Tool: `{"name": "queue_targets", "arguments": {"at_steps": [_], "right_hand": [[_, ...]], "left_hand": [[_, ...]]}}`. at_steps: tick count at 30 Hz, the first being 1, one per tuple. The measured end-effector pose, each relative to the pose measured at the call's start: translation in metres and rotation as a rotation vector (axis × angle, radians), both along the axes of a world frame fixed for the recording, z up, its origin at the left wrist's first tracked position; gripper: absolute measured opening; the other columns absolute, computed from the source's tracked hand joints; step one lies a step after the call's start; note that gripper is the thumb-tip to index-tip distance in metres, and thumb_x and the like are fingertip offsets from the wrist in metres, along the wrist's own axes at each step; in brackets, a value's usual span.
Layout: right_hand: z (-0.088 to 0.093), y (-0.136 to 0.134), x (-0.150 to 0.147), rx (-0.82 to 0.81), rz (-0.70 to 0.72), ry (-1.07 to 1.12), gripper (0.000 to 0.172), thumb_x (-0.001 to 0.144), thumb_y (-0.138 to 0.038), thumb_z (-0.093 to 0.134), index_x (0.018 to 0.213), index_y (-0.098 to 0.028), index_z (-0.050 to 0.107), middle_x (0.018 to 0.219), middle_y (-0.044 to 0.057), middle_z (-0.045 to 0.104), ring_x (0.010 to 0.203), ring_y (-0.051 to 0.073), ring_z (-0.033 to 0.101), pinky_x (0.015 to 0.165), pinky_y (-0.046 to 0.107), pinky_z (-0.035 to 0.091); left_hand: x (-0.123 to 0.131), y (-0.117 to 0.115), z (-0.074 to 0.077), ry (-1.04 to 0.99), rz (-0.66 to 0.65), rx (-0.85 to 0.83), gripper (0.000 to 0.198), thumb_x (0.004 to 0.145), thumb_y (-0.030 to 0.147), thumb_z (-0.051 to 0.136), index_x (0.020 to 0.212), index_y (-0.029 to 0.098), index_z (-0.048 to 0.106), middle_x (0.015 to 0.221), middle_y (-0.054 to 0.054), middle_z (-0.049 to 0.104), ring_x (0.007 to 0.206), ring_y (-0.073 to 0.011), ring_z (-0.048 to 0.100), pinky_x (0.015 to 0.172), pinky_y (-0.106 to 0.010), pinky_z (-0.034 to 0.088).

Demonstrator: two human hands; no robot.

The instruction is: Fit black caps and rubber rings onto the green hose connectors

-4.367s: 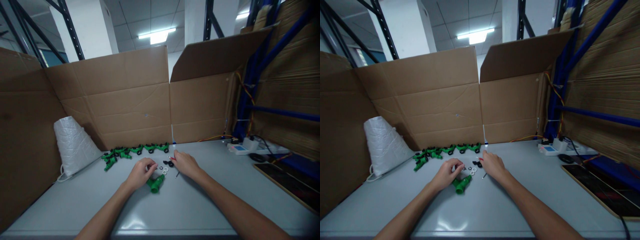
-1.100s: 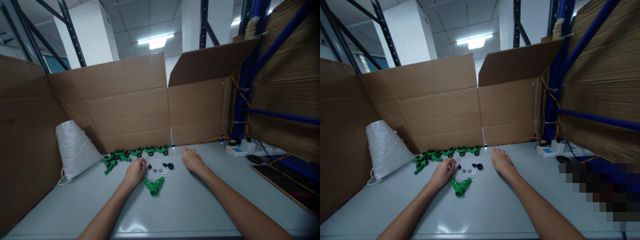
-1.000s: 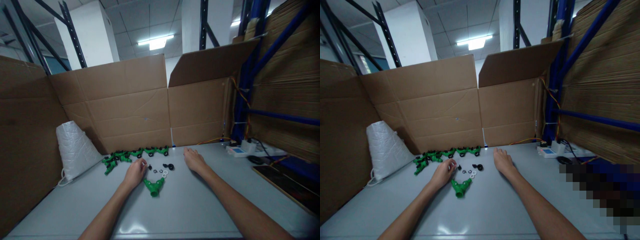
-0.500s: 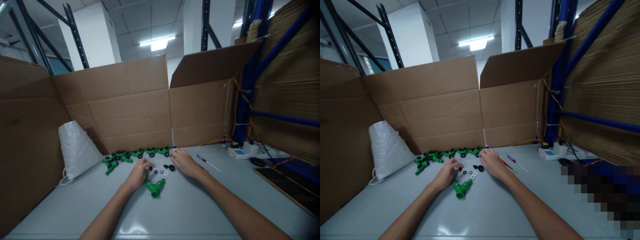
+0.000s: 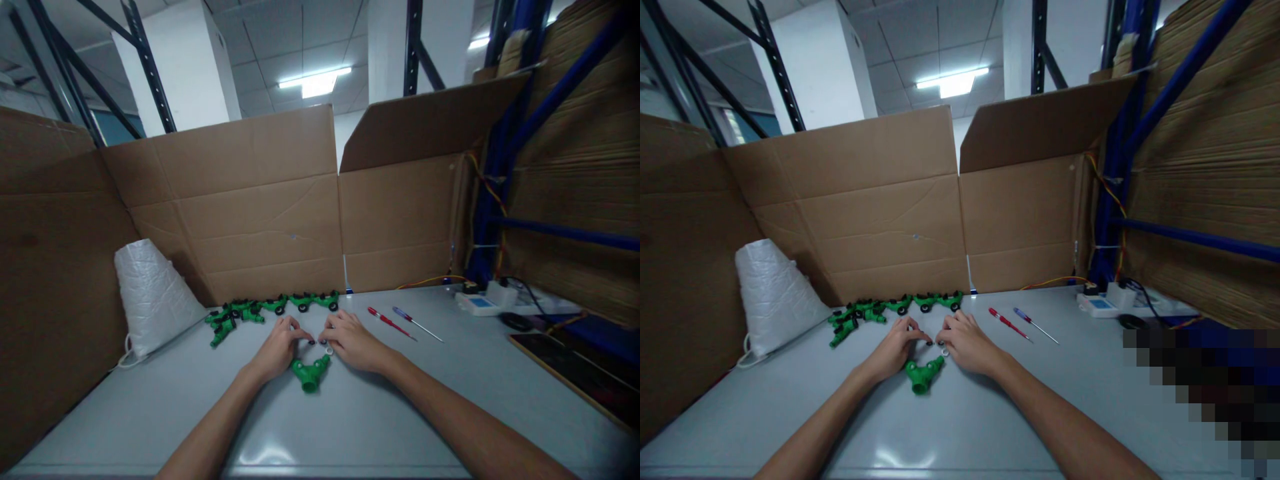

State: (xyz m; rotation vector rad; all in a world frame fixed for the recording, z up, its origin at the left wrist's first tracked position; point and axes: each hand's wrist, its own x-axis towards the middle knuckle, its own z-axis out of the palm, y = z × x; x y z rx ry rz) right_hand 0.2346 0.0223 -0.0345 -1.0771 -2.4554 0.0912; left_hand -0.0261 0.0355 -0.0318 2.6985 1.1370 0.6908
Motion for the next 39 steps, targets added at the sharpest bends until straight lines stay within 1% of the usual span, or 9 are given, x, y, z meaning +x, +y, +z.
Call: {"name": "queue_targets", "arguments": {"at_steps": [5, 11, 15, 19, 22, 27, 31, 36, 39], "right_hand": [[0.001, -0.002, 0.001, 0.003, -0.020, -0.004, 0.028, 0.102, -0.016, 0.056, 0.116, -0.029, 0.077, 0.112, 0.007, 0.065, 0.112, 0.026, 0.049, 0.092, 0.039, 0.033], [0.003, -0.004, 0.000, 0.011, -0.007, 0.023, 0.025, 0.103, -0.015, 0.055, 0.112, -0.025, 0.075, 0.112, 0.007, 0.066, 0.111, 0.026, 0.050, 0.094, 0.038, 0.034], [0.003, -0.005, -0.001, -0.010, 0.030, 0.025, 0.029, 0.100, -0.011, 0.055, 0.115, -0.027, 0.075, 0.114, 0.006, 0.065, 0.113, 0.026, 0.049, 0.097, 0.038, 0.034], [0.003, -0.007, -0.003, -0.026, 0.053, 0.023, 0.035, 0.099, -0.010, 0.055, 0.122, -0.029, 0.074, 0.116, 0.007, 0.064, 0.114, 0.026, 0.049, 0.097, 0.038, 0.034], [0.002, -0.007, -0.004, -0.039, 0.052, 0.021, 0.037, 0.098, -0.009, 0.055, 0.121, -0.029, 0.075, 0.115, 0.006, 0.065, 0.115, 0.026, 0.049, 0.097, 0.039, 0.034], [-0.001, -0.006, -0.004, -0.061, 0.054, 0.032, 0.038, 0.099, -0.010, 0.054, 0.123, -0.031, 0.075, 0.114, 0.007, 0.065, 0.116, 0.027, 0.048, 0.100, 0.040, 0.034], [-0.002, -0.005, -0.003, -0.060, 0.046, 0.027, 0.040, 0.098, -0.008, 0.052, 0.122, -0.030, 0.075, 0.113, 0.007, 0.064, 0.115, 0.026, 0.048, 0.100, 0.039, 0.034], [0.003, -0.006, -0.001, 0.005, -0.019, 0.037, 0.029, 0.103, -0.013, 0.052, 0.118, -0.026, 0.073, 0.115, 0.007, 0.065, 0.113, 0.026, 0.050, 0.097, 0.038, 0.034], [0.003, -0.004, 0.000, 0.038, -0.111, 0.031, 0.023, 0.105, -0.015, 0.051, 0.112, -0.023, 0.072, 0.111, 0.007, 0.067, 0.111, 0.026, 0.053, 0.093, 0.037, 0.034]], "left_hand": [[0.003, -0.004, 0.005, -0.026, 0.011, -0.016, 0.047, 0.092, -0.001, 0.046, 0.109, 0.024, 0.080, 0.112, -0.009, 0.059, 0.110, -0.0255, 0.053, 0.102, -0.042, 0.045], [0.004, -0.006, 0.008, -0.011, 0.005, -0.012, 0.041, 0.099, 0.006, 0.045, 0.109, 0.024, 0.079, 0.109, -0.010, 0.062, 0.106, -0.0254, 0.055, 0.098, -0.040, 0.045], [0.004, -0.007, 0.008, -0.049, -0.014, -0.009, 0.038, 0.102, 0.010, 0.043, 0.108, 0.023, 0.079, 0.107, -0.010, 0.063, 0.105, -0.0250, 0.056, 0.098, -0.039, 0.046], [0.006, -0.010, 0.012, -0.057, -0.022, -0.030, 0.038, 0.100, 0.010, 0.044, 0.107, 0.023, 0.079, 0.109, -0.010, 0.064, 0.106, -0.0249, 0.056, 0.099, -0.039, 0.046], [0.007, -0.011, 0.013, -0.033, -0.018, -0.048, 0.038, 0.099, 0.009, 0.045, 0.106, 0.022, 0.080, 0.107, -0.010, 0.065, 0.105, -0.0255, 0.055, 0.098, -0.040, 0.046], [0.005, -0.009, 0.011, -0.016, -0.023, -0.040, 0.041, 0.098, 0.006, 0.045, 0.107, 0.023, 0.080, 0.107, -0.010, 0.065, 0.105, -0.0254, 0.056, 0.098, -0.039, 0.046], [0.005, -0.008, 0.009, -0.022, -0.019, -0.034, 0.038, 0.099, 0.008, 0.045, 0.106, 0.024, 0.079, 0.107, -0.009, 0.065, 0.106, -0.0251, 0.057, 0.100, -0.038, 0.046], [0.006, -0.009, 0.012, -0.039, 0.008, -0.006, 0.034, 0.102, 0.013, 0.045, 0.108, 0.023, 0.077, 0.108, -0.010, 0.066, 0.109, -0.0252, 0.059, 0.099, -0.037, 0.046], [0.004, -0.007, 0.013, -0.049, 0.093, 0.034, 0.030, 0.102, 0.016, 0.046, 0.111, 0.023, 0.073, 0.109, -0.009, 0.067, 0.109, -0.0255, 0.060, 0.099, -0.037, 0.046]]}}
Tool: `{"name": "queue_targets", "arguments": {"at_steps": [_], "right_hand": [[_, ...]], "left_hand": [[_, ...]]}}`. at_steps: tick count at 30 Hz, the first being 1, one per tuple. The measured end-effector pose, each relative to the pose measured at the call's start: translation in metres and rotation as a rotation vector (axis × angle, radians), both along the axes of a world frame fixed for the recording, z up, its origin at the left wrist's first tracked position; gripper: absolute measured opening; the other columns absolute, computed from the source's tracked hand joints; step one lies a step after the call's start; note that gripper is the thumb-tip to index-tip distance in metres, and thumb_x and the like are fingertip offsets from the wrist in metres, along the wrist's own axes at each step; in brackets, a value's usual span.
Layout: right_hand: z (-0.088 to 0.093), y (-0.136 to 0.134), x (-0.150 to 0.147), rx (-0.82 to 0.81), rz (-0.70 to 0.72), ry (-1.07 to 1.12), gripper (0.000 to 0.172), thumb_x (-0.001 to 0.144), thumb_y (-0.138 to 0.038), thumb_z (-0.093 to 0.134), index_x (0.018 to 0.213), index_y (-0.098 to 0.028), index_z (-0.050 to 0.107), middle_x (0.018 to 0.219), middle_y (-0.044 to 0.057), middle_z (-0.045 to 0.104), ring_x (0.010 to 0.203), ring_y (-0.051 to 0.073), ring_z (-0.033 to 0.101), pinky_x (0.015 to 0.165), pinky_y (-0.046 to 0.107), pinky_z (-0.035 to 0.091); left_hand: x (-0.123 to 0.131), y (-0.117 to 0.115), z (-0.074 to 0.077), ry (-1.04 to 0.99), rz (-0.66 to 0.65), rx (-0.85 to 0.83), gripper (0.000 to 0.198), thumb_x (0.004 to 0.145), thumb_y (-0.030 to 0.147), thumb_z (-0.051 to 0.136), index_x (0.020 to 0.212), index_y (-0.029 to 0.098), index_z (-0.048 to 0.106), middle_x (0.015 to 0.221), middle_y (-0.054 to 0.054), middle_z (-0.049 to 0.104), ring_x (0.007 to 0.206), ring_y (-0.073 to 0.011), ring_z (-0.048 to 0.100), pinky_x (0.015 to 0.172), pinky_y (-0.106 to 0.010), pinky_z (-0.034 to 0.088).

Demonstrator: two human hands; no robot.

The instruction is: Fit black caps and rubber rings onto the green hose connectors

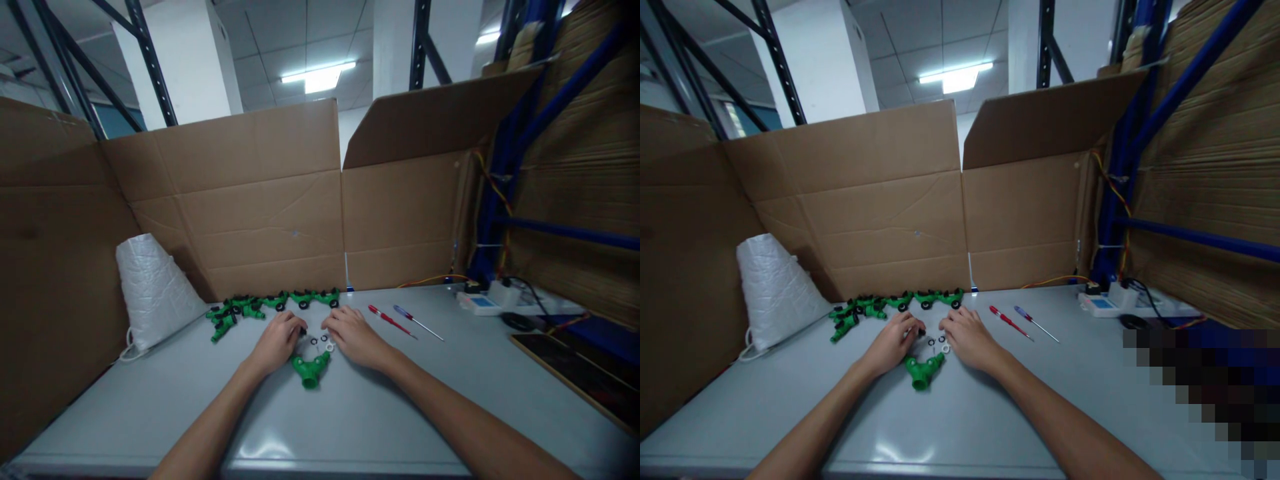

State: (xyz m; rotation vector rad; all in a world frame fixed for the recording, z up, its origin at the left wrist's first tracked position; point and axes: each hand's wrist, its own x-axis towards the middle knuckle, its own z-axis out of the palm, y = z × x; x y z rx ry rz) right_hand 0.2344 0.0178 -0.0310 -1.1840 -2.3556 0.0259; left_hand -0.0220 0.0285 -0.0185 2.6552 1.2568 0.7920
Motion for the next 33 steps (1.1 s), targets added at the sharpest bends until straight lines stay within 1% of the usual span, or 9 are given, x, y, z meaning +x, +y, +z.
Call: {"name": "queue_targets", "arguments": {"at_steps": [3, 5, 9, 12, 17, 23, 28, 31, 33], "right_hand": [[-0.001, 0.004, 0.001, 0.002, -0.089, 0.001, 0.022, 0.107, -0.016, 0.049, 0.108, -0.022, 0.071, 0.109, 0.007, 0.070, 0.107, 0.025, 0.055, 0.088, 0.036, 0.034], [-0.003, 0.008, 0.003, -0.009, -0.129, 0.017, 0.021, 0.107, -0.017, 0.050, 0.107, -0.021, 0.070, 0.108, 0.007, 0.071, 0.107, 0.025, 0.057, 0.087, 0.036, 0.034], [-0.006, 0.014, 0.004, -0.031, -0.179, 0.065, 0.019, 0.106, -0.018, 0.050, 0.105, -0.021, 0.069, 0.107, 0.007, 0.073, 0.106, 0.025, 0.060, 0.086, 0.035, 0.035], [-0.007, 0.016, 0.004, -0.042, -0.197, 0.095, 0.021, 0.107, -0.018, 0.048, 0.104, -0.021, 0.069, 0.106, 0.007, 0.074, 0.105, 0.025, 0.062, 0.087, 0.034, 0.037], [-0.004, 0.015, 0.004, -0.082, -0.242, 0.104, 0.022, 0.107, -0.019, 0.047, 0.104, -0.021, 0.068, 0.104, 0.007, 0.077, 0.102, 0.024, 0.067, 0.084, 0.031, 0.038], [-0.004, 0.021, 0.010, -0.107, -0.285, 0.107, 0.021, 0.108, -0.022, 0.047, 0.106, -0.021, 0.068, 0.101, 0.007, 0.078, 0.094, 0.023, 0.071, 0.074, 0.030, 0.036], [-0.008, 0.023, 0.009, -0.114, -0.286, 0.098, 0.020, 0.107, -0.023, 0.049, 0.103, -0.022, 0.069, 0.102, 0.008, 0.078, 0.094, 0.023, 0.070, 0.074, 0.029, 0.035], [-0.009, 0.022, 0.008, -0.106, -0.264, 0.102, 0.019, 0.107, -0.023, 0.050, 0.102, -0.022, 0.068, 0.105, 0.008, 0.077, 0.098, 0.023, 0.069, 0.078, 0.029, 0.037], [-0.010, 0.022, 0.007, -0.098, -0.252, 0.110, 0.020, 0.107, -0.023, 0.048, 0.103, -0.021, 0.068, 0.105, 0.007, 0.076, 0.100, 0.022, 0.068, 0.080, 0.029, 0.038]], "left_hand": [[-0.002, 0.003, 0.000, -0.016, 0.127, 0.042, 0.023, 0.100, 0.016, 0.048, 0.109, 0.022, 0.069, 0.107, -0.009, 0.068, 0.105, -0.0251, 0.062, 0.096, -0.036, 0.046], [-0.004, 0.004, -0.001, -0.024, 0.197, 0.051, 0.018, 0.100, 0.018, 0.050, 0.106, 0.021, 0.066, 0.103, -0.008, 0.069, 0.099, -0.0240, 0.063, 0.090, -0.034, 0.046], [-0.005, 0.005, 0.000, -0.026, 0.331, 0.006, 0.014, 0.103, 0.027, 0.050, 0.103, 0.022, 0.063, 0.089, -0.005, 0.070, 0.083, -0.0216, 0.065, 0.076, -0.030, 0.043], [-0.005, 0.005, 0.001, -0.016, 0.381, -0.027, 0.015, 0.105, 0.031, 0.049, 0.104, 0.023, 0.062, 0.081, -0.003, 0.069, 0.075, -0.0205, 0.065, 0.070, -0.028, 0.038], [-0.006, 0.007, 0.002, -0.022, 0.390, -0.030, 0.016, 0.105, 0.032, 0.049, 0.105, 0.022, 0.062, 0.077, -0.002, 0.068, 0.071, -0.0204, 0.064, 0.067, -0.028, 0.035], [-0.009, 0.014, -0.004, -0.121, 0.329, -0.086, 0.020, 0.103, 0.032, 0.050, 0.103, 0.020, 0.066, 0.079, -0.002, 0.069, 0.073, -0.0190, 0.063, 0.069, -0.027, 0.040], [-0.009, 0.018, -0.005, -0.177, 0.233, -0.149, 0.023, 0.101, 0.029, 0.051, 0.106, 0.019, 0.071, 0.093, -0.005, 0.074, 0.077, -0.0190, 0.065, 0.072, -0.028, 0.045], [-0.009, 0.017, -0.005, -0.176, 0.193, -0.118, 0.025, 0.100, 0.025, 0.050, 0.107, 0.020, 0.073, 0.102, -0.007, 0.073, 0.081, -0.0194, 0.065, 0.078, -0.030, 0.048], [-0.008, 0.015, -0.004, -0.156, 0.176, -0.093, 0.025, 0.099, 0.023, 0.052, 0.108, 0.020, 0.075, 0.103, -0.007, 0.071, 0.085, -0.0206, 0.065, 0.081, -0.031, 0.049]]}}
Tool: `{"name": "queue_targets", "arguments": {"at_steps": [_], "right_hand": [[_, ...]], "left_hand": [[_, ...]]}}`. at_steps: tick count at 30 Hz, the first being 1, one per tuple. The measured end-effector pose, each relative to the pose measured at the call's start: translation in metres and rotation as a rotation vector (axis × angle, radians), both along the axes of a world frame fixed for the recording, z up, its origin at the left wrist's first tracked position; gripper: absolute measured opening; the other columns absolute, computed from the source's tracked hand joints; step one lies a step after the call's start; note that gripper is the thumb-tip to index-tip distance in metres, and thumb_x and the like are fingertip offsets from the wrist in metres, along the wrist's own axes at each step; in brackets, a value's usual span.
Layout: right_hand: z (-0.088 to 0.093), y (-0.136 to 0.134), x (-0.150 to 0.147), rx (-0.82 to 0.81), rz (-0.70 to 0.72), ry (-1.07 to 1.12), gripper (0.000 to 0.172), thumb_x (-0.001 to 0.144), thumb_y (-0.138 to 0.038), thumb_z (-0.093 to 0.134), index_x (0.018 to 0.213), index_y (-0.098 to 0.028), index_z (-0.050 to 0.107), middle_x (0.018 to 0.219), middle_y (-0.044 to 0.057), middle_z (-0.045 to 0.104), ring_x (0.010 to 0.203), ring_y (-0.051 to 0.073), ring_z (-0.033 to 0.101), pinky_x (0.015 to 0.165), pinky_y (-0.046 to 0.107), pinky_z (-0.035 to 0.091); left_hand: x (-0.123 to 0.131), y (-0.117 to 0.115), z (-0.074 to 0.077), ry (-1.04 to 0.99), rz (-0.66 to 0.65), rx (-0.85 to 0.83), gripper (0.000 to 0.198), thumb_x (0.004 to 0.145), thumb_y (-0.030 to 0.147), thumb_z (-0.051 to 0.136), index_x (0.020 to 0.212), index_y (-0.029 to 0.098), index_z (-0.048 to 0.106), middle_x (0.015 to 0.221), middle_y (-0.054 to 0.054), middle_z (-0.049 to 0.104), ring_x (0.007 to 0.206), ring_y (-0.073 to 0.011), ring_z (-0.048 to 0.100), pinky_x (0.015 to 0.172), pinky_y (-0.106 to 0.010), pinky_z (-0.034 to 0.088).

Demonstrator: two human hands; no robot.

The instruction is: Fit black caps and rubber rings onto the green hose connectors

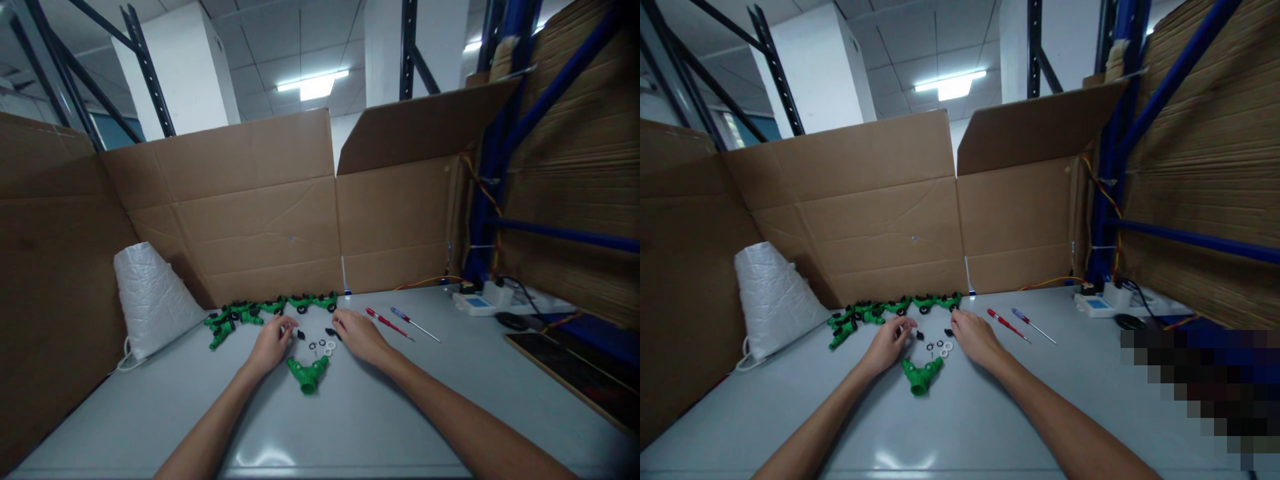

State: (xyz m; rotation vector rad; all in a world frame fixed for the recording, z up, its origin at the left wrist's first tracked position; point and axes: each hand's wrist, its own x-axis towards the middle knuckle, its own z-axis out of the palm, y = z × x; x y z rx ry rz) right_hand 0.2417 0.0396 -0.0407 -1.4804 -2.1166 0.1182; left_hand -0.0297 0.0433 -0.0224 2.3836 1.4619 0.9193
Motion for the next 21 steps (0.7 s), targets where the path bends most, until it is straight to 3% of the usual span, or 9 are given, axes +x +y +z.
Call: {"name": "queue_targets", "arguments": {"at_steps": [9, 15, 21], "right_hand": [[0.000, 0.000, 0.000, 0.035, 0.023, 0.022, 0.022, 0.108, -0.022, 0.046, 0.102, -0.021, 0.066, 0.104, 0.006, 0.072, 0.099, 0.021, 0.066, 0.085, 0.030, 0.040], [0.000, 0.000, -0.001, 0.064, 0.065, 0.038, 0.019, 0.106, -0.017, 0.049, 0.098, -0.019, 0.067, 0.104, 0.007, 0.069, 0.101, 0.022, 0.062, 0.089, 0.031, 0.041], [-0.002, -0.002, -0.002, 0.114, 0.153, 0.077, 0.016, 0.104, -0.015, 0.052, 0.099, -0.020, 0.067, 0.103, 0.007, 0.067, 0.102, 0.024, 0.061, 0.091, 0.034, 0.044]], "left_hand": [[0.004, -0.008, 0.010, 0.067, 0.033, 0.094, 0.014, 0.096, 0.023, 0.063, 0.097, 0.021, 0.077, 0.096, -0.006, 0.068, 0.089, -0.0224, 0.064, 0.081, -0.031, 0.048], [0.005, -0.011, 0.011, 0.069, 0.076, 0.123, 0.025, 0.102, 0.034, 0.055, 0.092, 0.020, 0.072, 0.090, -0.006, 0.070, 0.084, -0.0214, 0.064, 0.078, -0.030, 0.044], [0.004, -0.004, 0.005, -0.061, 0.133, 0.016, 0.034, 0.102, 0.043, 0.052, 0.086, 0.019, 0.070, 0.080, -0.002, 0.071, 0.072, -0.0188, 0.063, 0.069, -0.028, 0.040]]}}
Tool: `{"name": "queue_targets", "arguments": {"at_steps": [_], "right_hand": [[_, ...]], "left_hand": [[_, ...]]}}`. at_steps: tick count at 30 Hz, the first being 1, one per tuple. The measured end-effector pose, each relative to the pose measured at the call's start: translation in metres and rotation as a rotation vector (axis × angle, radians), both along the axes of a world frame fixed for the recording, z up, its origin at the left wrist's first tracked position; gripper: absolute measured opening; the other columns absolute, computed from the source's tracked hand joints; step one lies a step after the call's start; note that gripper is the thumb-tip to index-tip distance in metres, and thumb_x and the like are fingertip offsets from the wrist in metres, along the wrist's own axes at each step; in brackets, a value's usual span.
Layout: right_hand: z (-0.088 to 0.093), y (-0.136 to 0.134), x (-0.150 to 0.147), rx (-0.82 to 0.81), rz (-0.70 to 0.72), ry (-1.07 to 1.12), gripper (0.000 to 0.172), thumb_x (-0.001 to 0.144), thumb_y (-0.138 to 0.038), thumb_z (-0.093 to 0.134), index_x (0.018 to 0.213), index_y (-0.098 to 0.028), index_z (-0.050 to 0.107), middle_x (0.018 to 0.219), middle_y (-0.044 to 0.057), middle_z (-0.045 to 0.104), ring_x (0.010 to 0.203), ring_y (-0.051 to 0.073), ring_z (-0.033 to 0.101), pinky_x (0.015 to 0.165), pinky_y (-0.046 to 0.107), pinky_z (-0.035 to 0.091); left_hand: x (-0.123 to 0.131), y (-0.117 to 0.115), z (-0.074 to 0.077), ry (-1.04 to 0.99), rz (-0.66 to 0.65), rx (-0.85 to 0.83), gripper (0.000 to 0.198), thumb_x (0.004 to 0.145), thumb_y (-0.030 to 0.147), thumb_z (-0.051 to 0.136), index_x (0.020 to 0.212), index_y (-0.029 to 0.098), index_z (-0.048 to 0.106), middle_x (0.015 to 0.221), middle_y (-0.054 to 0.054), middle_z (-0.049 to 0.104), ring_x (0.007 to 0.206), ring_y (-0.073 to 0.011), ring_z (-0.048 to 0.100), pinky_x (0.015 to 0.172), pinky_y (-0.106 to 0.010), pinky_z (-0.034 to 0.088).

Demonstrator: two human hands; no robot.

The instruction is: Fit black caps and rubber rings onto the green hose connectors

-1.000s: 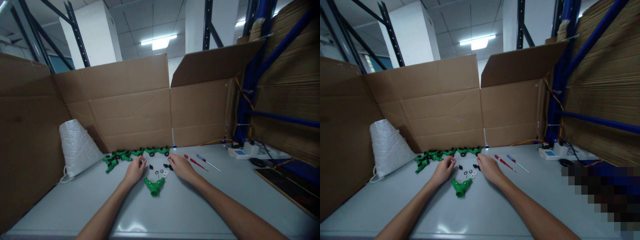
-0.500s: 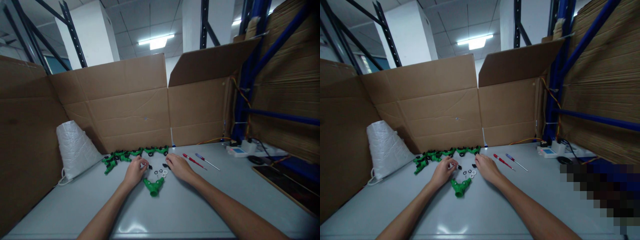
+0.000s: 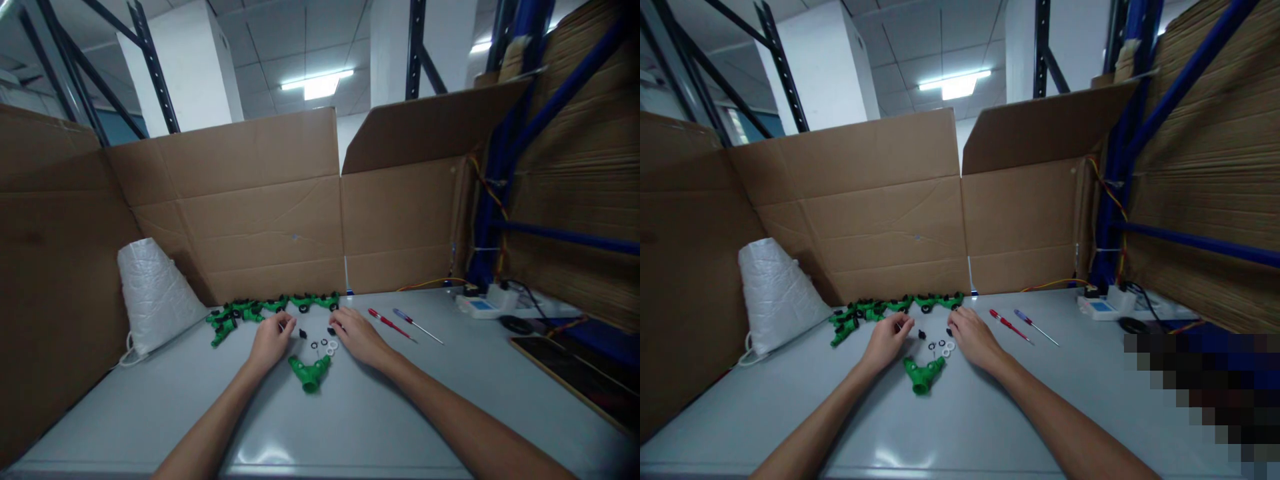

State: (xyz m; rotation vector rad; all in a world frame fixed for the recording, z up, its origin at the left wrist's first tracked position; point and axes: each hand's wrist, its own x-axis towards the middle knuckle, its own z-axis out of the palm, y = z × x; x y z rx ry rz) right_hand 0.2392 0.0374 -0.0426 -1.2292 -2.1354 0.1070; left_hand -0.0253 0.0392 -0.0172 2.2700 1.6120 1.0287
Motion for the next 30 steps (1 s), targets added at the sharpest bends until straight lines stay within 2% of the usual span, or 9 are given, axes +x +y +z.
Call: {"name": "queue_targets", "arguments": {"at_steps": [6, 11, 17, 25, 28, 30], "right_hand": [[-0.003, 0.004, 0.001, 0.028, 0.077, 0.053, 0.016, 0.105, -0.017, 0.053, 0.098, -0.020, 0.067, 0.101, 0.007, 0.066, 0.101, 0.024, 0.060, 0.092, 0.036, 0.045], [0.003, -0.002, 0.000, 0.060, 0.157, 0.055, 0.015, 0.105, -0.021, 0.056, 0.096, -0.021, 0.068, 0.096, 0.006, 0.069, 0.097, 0.024, 0.059, 0.090, 0.037, 0.045], [0.010, -0.015, -0.009, 0.048, 0.335, 0.022, 0.015, 0.105, -0.022, 0.057, 0.100, -0.021, 0.071, 0.096, 0.005, 0.073, 0.094, 0.021, 0.062, 0.088, 0.034, 0.045], [0.014, -0.030, -0.019, 0.054, 0.401, -0.031, 0.017, 0.105, -0.031, 0.060, 0.098, -0.021, 0.072, 0.093, 0.005, 0.071, 0.094, 0.022, 0.062, 0.088, 0.035, 0.045], [0.019, -0.035, -0.020, 0.043, 0.419, -0.041, 0.022, 0.098, -0.043, 0.071, 0.099, -0.021, 0.072, 0.093, 0.004, 0.069, 0.095, 0.023, 0.060, 0.087, 0.034, 0.044], [0.022, -0.038, -0.021, 0.034, 0.419, -0.054, 0.025, 0.094, -0.044, 0.076, 0.100, -0.021, 0.072, 0.095, 0.005, 0.069, 0.096, 0.023, 0.060, 0.087, 0.034, 0.044]], "left_hand": [[-0.001, 0.004, -0.005, -0.055, 0.011, -0.027, 0.033, 0.100, 0.044, 0.053, 0.087, 0.019, 0.069, 0.077, -0.002, 0.070, 0.069, -0.0188, 0.062, 0.067, -0.027, 0.039], [0.002, -0.004, 0.001, 0.074, 0.026, 0.024, 0.029, 0.102, 0.039, 0.052, 0.087, 0.020, 0.067, 0.079, -0.004, 0.071, 0.070, -0.0189, 0.063, 0.067, -0.027, 0.037], [-0.002, -0.003, 0.002, 0.158, 0.145, 0.025, 0.027, 0.103, 0.037, 0.053, 0.085, 0.020, 0.066, 0.081, -0.006, 0.073, 0.074, -0.0212, 0.065, 0.068, -0.028, 0.034], [-0.001, -0.004, 0.000, 0.180, 0.140, 0.004, 0.028, 0.104, 0.038, 0.053, 0.088, 0.021, 0.068, 0.080, -0.006, 0.074, 0.073, -0.0203, 0.065, 0.066, -0.027, 0.034], [0.000, -0.004, 0.001, 0.184, 0.133, 0.003, 0.027, 0.104, 0.038, 0.053, 0.090, 0.021, 0.069, 0.080, -0.005, 0.074, 0.075, -0.0209, 0.067, 0.067, -0.026, 0.035], [0.000, -0.004, 0.001, 0.193, 0.144, 0.001, 0.027, 0.104, 0.038, 0.053, 0.091, 0.021, 0.069, 0.079, -0.005, 0.074, 0.075, -0.0213, 0.068, 0.067, -0.026, 0.035]]}}
